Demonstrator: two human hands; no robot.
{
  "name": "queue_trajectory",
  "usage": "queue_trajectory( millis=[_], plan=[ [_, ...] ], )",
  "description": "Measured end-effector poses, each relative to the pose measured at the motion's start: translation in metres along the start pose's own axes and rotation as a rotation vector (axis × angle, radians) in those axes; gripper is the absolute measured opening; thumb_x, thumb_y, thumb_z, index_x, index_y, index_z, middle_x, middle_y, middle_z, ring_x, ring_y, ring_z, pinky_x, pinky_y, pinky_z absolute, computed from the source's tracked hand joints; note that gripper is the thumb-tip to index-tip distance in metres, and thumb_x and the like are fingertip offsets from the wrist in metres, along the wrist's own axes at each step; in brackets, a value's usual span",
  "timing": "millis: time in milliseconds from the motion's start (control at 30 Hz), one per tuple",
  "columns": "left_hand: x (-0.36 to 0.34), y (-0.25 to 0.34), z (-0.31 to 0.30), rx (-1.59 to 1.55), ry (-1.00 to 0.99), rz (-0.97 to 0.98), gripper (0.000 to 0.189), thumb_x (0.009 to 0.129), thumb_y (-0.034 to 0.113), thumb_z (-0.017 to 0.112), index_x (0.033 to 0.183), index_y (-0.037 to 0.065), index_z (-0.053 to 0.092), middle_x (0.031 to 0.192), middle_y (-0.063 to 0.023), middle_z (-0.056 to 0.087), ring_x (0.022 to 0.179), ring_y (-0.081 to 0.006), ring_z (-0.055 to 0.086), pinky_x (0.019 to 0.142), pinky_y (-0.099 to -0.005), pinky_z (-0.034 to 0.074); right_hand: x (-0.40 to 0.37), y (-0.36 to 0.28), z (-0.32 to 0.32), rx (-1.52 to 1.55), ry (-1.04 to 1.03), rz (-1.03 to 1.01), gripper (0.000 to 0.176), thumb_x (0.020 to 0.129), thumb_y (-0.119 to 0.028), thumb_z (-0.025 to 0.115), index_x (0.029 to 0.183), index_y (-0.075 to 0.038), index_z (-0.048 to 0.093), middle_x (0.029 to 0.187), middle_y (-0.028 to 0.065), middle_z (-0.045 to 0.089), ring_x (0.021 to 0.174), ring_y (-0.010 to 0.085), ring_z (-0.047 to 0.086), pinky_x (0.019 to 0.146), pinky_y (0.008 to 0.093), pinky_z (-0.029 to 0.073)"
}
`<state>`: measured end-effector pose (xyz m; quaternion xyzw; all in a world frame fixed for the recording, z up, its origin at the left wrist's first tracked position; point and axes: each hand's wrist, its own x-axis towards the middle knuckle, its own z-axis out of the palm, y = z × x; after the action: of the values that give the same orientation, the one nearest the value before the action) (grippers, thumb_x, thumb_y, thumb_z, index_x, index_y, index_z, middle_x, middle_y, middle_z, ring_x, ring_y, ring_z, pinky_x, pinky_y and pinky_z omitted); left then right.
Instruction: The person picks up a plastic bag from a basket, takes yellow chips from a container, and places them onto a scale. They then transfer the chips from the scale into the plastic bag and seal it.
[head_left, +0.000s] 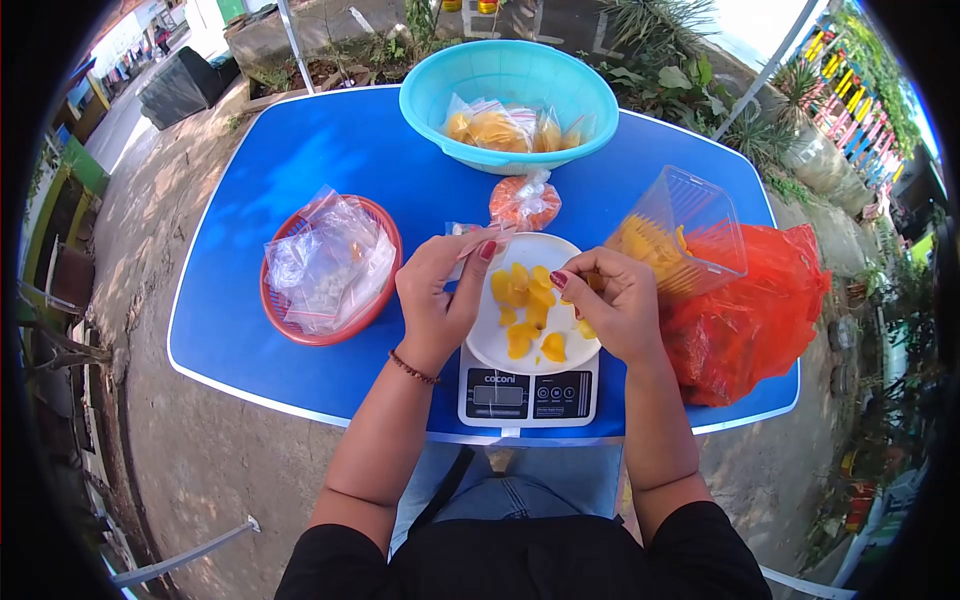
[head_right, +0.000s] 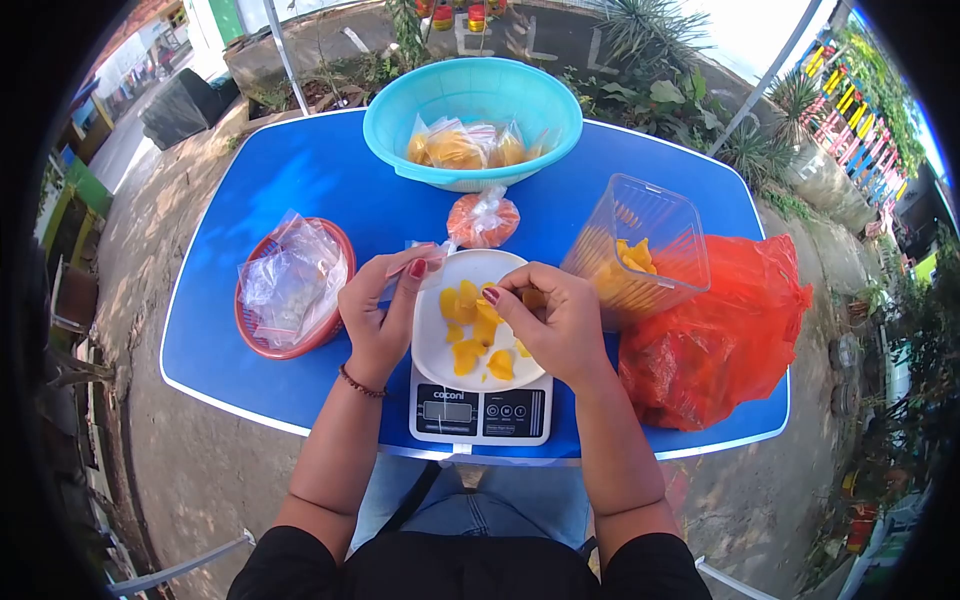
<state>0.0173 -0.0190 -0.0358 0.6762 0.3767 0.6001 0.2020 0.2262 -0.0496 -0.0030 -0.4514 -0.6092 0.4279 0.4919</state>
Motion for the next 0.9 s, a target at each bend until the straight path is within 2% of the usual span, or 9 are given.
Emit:
queue_trajectory(
  millis=[67, 200, 333, 400, 500, 533, 633, 733, 900],
  plan=[
    [0.006, 0.007, 0.003, 0.103, 0.01, 0.163, 0.017, 0.086, 0.004, 0.071, 0.103, 0.005, 0.075, 0.089, -0.009, 0.074, 0.077, -0.024, 0.069, 0.072, -0.0325, 0.052, 0.001, -0.004, 0.005, -0.037, 0.008, -0.032, 0.008, 0.088, -0.003, 0.072, 0.089, 0.004, 0.068, 0.079, 0.0047, 0.07, 0.065, 0.0047, 0.063, 0.057, 0.0192, 0.048],
    [0.028, 0.049, 0.018, 0.144, 0.015, 0.343, 0.021, 0.082, 0.002, 0.072, 0.102, 0.008, 0.075, 0.089, -0.0078, 0.074, 0.077, -0.0233, 0.068, 0.069, -0.033, 0.051, 0.001, -0.036, 0.005, -0.282, 0.107, -0.349, 0.008, 0.083, 0.001, 0.072, 0.087, 0.002, 0.065, 0.076, 0.0075, 0.067, 0.061, 0.0122, 0.066, 0.054, 0.0231, 0.049],
    [0.063, 0.086, 0.051, 0.051, 0.046, 0.405, 0.021, 0.083, 0.003, 0.071, 0.103, 0.009, 0.075, 0.09, -0.0073, 0.074, 0.078, -0.0245, 0.068, 0.072, -0.0346, 0.051, 0.01, -0.083, -0.022, -0.607, 0.331, -0.611, 0.01, 0.084, -0.002, 0.073, 0.083, 0.0, 0.063, 0.076, 0.0097, 0.065, 0.061, 0.0185, 0.066, 0.054, 0.0275, 0.05],
    [0.079, 0.093, 0.072, 0.026, 0.031, 0.405, 0.019, 0.085, 0.006, 0.07, 0.103, 0.009, 0.075, 0.09, -0.0075, 0.074, 0.079, -0.0254, 0.068, 0.072, -0.0362, 0.051, 0.022, -0.085, -0.047, -0.683, 0.43, -0.588, 0.011, 0.086, -0.005, 0.072, 0.084, 0.001, 0.064, 0.074, 0.0118, 0.065, 0.062, 0.0206, 0.067, 0.057, 0.0297, 0.05],
    [0.094, 0.099, 0.101, -0.005, -0.02, 0.347, 0.017, 0.087, 0.011, 0.068, 0.102, 0.009, 0.076, 0.088, -0.0096, 0.074, 0.079, -0.0271, 0.069, 0.072, -0.0383, 0.051, 0.031, -0.089, -0.076, -0.651, 0.416, -0.342, 0.013, 0.088, -0.007, 0.071, 0.085, 0.003, 0.063, 0.073, 0.0137, 0.066, 0.064, 0.0217, 0.067, 0.061, 0.0323, 0.051],
    [0.095, 0.099, 0.108, -0.015, -0.044, 0.323, 0.016, 0.087, 0.012, 0.068, 0.101, 0.008, 0.076, 0.087, -0.0101, 0.074, 0.078, -0.0273, 0.069, 0.071, -0.0382, 0.051, 0.032, -0.09, -0.084, -0.681, 0.367, -0.144, 0.013, 0.091, -0.009, 0.067, 0.09, 0.004, 0.066, 0.079, 0.017, 0.069, 0.07, 0.024, 0.069, 0.067, 0.0337, 0.053],
    [0.09, 0.099, 0.119, -0.049, -0.085, 0.271, 0.015, 0.088, 0.013, 0.068, 0.099, 0.007, 0.076, 0.083, -0.0112, 0.073, 0.075, -0.0279, 0.068, 0.068, -0.0384, 0.051, 0.03, -0.084, -0.097, -0.584, 0.234, -0.036, 0.014, 0.094, -0.009, 0.063, 0.096, 0.004, 0.068, 0.086, 0.0193, 0.071, 0.078, 0.0276, 0.072, 0.073, 0.0355, 0.054],
    [0.086, 0.099, 0.116, -0.06, -0.097, 0.24, 0.014, 0.088, 0.013, 0.068, 0.097, 0.007, 0.077, 0.079, -0.0114, 0.072, 0.072, -0.0282, 0.068, 0.066, -0.0388, 0.05, 0.026, -0.081, -0.103, -0.683, 0.157, -0.019, 0.016, 0.094, -0.005, 0.058, 0.101, 0.003, 0.069, 0.091, 0.0208, 0.072, 0.085, 0.0309, 0.072, 0.077, 0.0371, 0.054],
    [0.086, 0.085, 0.087, -0.019, -0.067, 0.215, 0.014, 0.089, 0.013, 0.069, 0.098, 0.008, 0.077, 0.078, -0.0114, 0.072, 0.069, -0.0278, 0.067, 0.063, -0.038, 0.048, 0.021, -0.085, -0.093, -0.823, 0.287, -0.206, 0.014, 0.088, 0.001, 0.057, 0.096, 0.004, 0.069, 0.089, 0.0194, 0.071, 0.084, 0.0346, 0.07, 0.077, 0.0396, 0.054]
  ],
)
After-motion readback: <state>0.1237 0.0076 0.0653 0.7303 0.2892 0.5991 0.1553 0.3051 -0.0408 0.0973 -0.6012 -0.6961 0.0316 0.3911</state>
